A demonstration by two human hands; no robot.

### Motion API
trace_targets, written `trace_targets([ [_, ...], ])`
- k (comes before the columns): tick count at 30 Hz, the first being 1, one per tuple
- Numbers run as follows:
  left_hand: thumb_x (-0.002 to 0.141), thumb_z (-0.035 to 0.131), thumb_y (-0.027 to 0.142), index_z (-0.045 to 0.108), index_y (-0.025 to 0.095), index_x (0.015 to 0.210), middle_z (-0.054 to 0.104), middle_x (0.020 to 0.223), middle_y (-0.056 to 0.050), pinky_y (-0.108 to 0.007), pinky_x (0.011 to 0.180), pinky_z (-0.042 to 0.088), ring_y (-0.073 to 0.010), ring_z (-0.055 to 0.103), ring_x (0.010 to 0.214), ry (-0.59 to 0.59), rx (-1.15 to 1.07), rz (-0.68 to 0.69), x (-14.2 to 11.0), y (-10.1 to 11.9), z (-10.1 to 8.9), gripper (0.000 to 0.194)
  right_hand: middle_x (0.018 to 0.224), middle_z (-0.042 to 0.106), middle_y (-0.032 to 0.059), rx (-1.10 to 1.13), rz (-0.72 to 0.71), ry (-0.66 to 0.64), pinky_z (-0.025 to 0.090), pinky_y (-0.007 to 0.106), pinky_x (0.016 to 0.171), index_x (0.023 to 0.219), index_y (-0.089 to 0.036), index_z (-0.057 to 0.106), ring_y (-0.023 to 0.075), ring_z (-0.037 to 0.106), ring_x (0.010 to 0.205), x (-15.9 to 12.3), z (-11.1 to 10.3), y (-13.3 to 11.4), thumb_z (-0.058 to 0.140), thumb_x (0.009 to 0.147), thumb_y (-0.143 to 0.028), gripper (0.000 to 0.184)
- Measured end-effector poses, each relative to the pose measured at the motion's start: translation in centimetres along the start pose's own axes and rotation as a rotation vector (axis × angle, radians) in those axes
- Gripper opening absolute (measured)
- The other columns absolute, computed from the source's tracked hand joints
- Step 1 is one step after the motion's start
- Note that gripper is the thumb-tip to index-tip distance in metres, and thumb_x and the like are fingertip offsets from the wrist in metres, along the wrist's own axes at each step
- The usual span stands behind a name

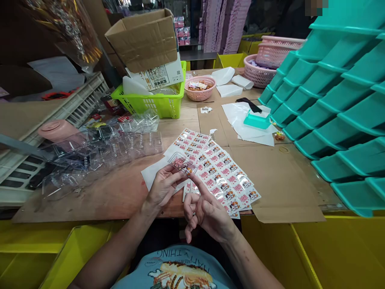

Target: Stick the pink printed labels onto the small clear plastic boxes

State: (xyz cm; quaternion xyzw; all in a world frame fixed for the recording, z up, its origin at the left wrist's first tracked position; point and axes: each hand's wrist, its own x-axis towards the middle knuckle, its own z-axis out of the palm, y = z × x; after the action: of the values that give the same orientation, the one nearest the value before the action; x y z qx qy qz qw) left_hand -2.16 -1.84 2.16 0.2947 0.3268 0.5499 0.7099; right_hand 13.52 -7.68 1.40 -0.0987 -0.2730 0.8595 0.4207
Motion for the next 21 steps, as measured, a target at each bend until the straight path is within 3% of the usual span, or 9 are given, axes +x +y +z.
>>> trace_targets([
  [21,0.077,0.073,0.014,0.073,0.018,0.104,0.072,0.115,-0.008,-0.037,0.099,0.05,-0.0231,0.066,0.111,-0.017,0.008,0.031,0.15,-0.21,-0.59,0.028,0.08,0.056,0.0004,-0.016,0.016,0.07,0.058,0.035,0.052,0.153,-0.031,0.02,0.0102,0.047,0.056,0.37,0.03,0.13,0.058,0.091,-0.048,0.074],
])
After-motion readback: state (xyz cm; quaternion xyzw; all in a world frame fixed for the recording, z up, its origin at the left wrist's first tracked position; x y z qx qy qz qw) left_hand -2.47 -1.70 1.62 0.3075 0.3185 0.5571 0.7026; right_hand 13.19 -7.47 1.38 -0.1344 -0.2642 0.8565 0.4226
